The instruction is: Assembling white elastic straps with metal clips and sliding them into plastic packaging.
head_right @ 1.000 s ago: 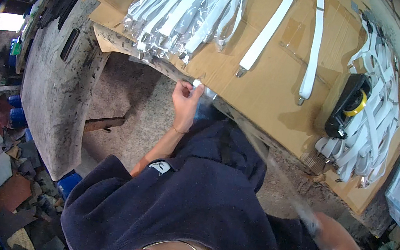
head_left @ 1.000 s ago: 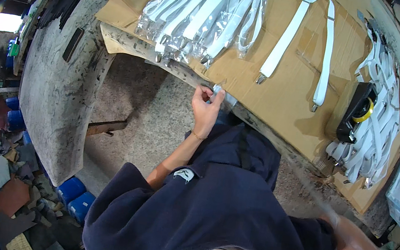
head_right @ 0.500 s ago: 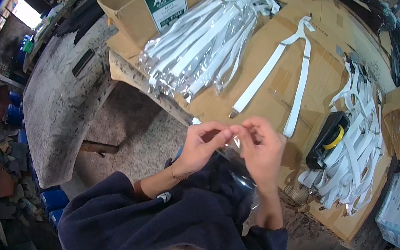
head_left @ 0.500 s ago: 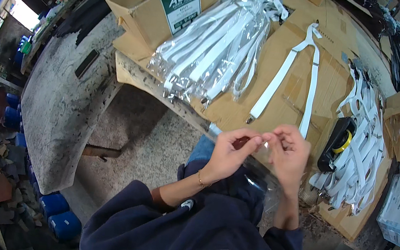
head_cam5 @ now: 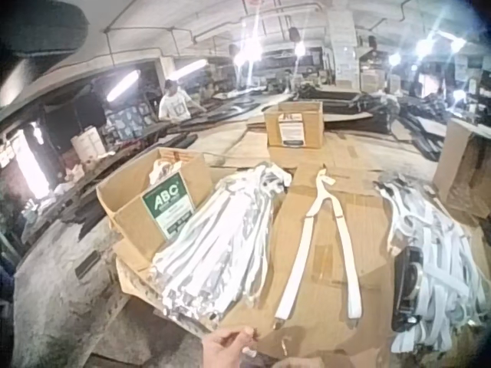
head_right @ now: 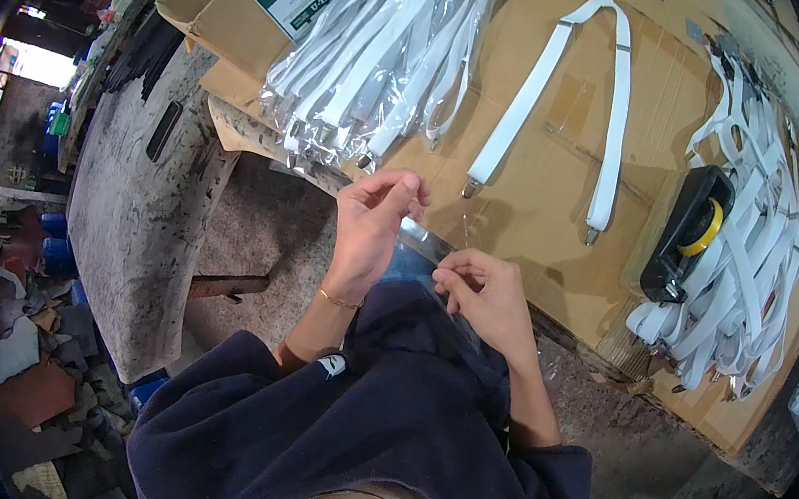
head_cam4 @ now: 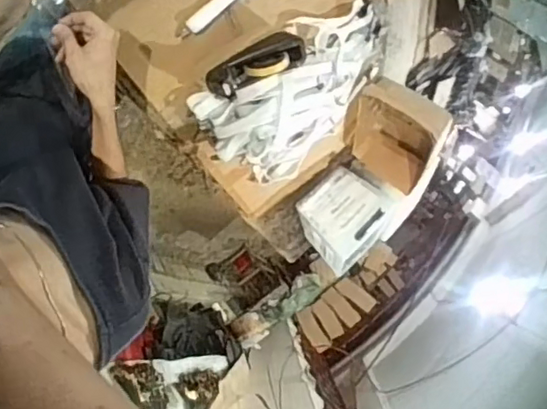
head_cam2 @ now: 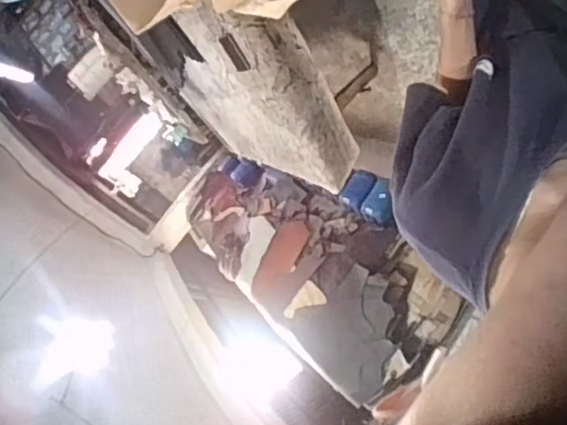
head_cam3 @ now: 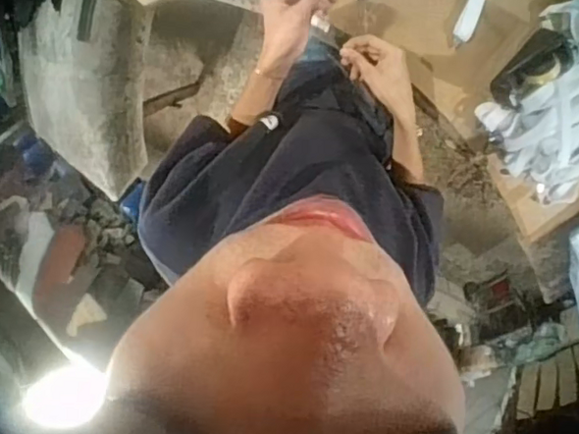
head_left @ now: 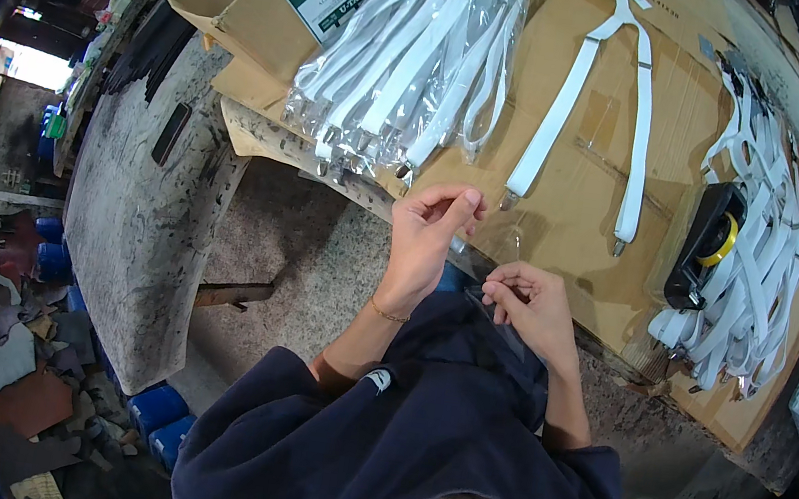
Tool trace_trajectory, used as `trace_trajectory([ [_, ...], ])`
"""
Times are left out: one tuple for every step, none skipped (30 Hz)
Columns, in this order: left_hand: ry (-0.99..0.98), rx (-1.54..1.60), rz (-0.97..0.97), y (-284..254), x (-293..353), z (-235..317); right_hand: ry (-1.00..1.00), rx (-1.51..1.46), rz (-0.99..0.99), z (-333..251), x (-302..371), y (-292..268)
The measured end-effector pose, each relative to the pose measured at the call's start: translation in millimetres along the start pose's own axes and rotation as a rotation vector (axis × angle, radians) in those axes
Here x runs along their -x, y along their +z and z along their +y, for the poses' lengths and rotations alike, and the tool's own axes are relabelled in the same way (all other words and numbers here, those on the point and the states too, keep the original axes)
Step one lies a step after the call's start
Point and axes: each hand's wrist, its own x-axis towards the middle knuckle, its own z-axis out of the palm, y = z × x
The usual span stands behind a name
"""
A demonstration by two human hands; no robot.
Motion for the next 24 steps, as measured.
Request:
trace_trajectory([
  [-0.007,-0.003,0.002,0,-1,-2,0.002,0.0,0.0,1,-2,-2],
  [0.006,-0.035,0.028,1,-2,-4,0.007,-0.004,0.001,1,-3,-4],
  [0.022,-0.065,0.054,1,-3,-6,-0.041,0.063,0.012,2,-4,-8],
  [0.018,-0.067,0.055,3,-4,-8,-0.09,0.131,0.022,3,-6,-12],
  [0.025,-0.087,0.052,4,-4,-8,-0.14,0.199,0.032,3,-9,-15],
  [0.021,-0.102,0.038,8,-5,-11,-0.152,0.107,0.085,3,-13,-19],
  [0.011,-0.105,0.039,8,-4,-12,-0.143,0.103,0.088,0,-18,-20],
  [-0.009,-0.122,0.03,8,-4,-13,-0.213,0.081,0.132,-5,-26,-20],
  [-0.025,-0.139,0.031,5,-2,-14,-0.281,0.061,0.166,-10,-34,-18],
  [-0.035,-0.136,0.024,6,-3,-17,-0.31,0.027,0.135,-17,-41,-20],
  [-0.033,-0.114,0.001,6,-3,-20,-0.303,0.028,0.146,-16,-43,-22],
  [-0.022,-0.095,-0.015,6,-5,-22,-0.297,0.015,0.145,-13,-49,-24],
  [-0.022,-0.095,-0.013,7,-7,-23,-0.29,0.002,0.143,-11,-52,-25],
  [-0.021,-0.004,0.007,8,-8,-25,-0.288,0.003,0.142,-10,-52,-24],
  [-0.017,0.087,0.03,11,-9,-23,-0.288,-0.024,0.179,-9,-52,-22],
  [-0.016,0.088,0.035,14,-10,-21,-0.288,-0.049,0.216,-8,-52,-21],
  [-0.017,0.076,0.054,18,-11,-17,-0.285,-0.048,0.212,-9,-53,-20],
  [-0.022,0.063,0.071,21,-10,-13,-0.274,-0.04,0.226,-11,-51,-18],
  [-0.025,0.064,0.075,18,-11,-15,-0.262,-0.031,0.24,-11,-50,-17],
  [0.003,0.015,0.05,12,-12,-20,-0.257,-0.031,0.24,-8,-49,-16],
  [0.033,-0.033,0.022,10,-14,-22,-0.247,-0.032,0.241,-5,-50,-16],
  [0.031,-0.032,0.022,8,-13,-23,-0.237,-0.033,0.242,-2,-50,-16],
  [0.022,-0.032,0.051,8,-12,-24,-0.235,-0.033,0.243,1,-49,-16],
  [0.013,-0.032,0.078,7,-12,-25,-0.245,-0.016,0.245,3,-49,-16],
])
